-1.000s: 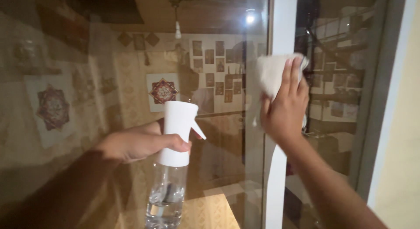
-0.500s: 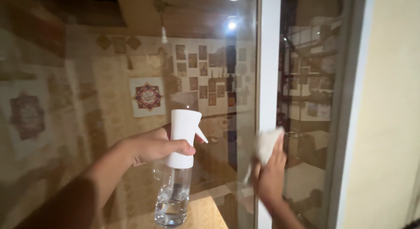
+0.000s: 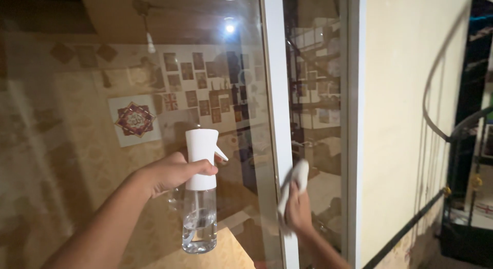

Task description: The person sprays a glass window with a spray bottle and wipes it with a cloth. They clean the window pane and the frame, moving around the window to reach different areas.

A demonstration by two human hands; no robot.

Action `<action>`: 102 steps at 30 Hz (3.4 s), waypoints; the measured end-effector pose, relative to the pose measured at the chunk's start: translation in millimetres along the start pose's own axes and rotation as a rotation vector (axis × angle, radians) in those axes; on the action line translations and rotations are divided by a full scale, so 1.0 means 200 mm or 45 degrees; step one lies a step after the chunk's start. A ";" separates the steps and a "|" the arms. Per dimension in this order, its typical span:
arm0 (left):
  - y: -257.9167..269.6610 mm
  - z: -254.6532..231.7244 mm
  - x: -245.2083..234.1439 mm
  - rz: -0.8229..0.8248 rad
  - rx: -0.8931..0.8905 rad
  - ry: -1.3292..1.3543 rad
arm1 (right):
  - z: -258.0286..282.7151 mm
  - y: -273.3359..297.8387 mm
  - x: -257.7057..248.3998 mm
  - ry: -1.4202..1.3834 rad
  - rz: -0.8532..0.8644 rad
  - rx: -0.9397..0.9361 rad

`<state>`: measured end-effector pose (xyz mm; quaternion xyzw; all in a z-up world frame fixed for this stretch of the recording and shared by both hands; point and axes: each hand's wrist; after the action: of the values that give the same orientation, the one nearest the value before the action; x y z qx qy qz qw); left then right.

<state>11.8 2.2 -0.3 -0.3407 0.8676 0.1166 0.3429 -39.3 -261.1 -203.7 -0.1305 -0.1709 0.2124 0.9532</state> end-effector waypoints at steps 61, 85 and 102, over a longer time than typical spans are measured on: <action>0.18 0.27 0.45 -0.496 -0.103 0.110 | -0.19 0.03 -0.01 0.772 0.697 -1.555; 0.40 0.64 0.43 -0.092 0.155 0.165 | 0.29 0.73 0.16 -0.492 -0.266 1.117; 0.50 0.62 0.28 -0.079 -0.051 0.149 | -0.42 0.94 0.02 0.547 0.297 -0.003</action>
<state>-21.8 101.7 -133.1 -0.3805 0.8727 0.1030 0.2881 -71.5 -110.4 -339.1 -0.1926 0.0516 0.2882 0.9366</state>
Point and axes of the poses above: each hand's wrist, its own y-axis away from the middle knuckle, its own x-axis out of the palm, z = x × y, and after that the axes turned 11 degrees about -y, right-handed
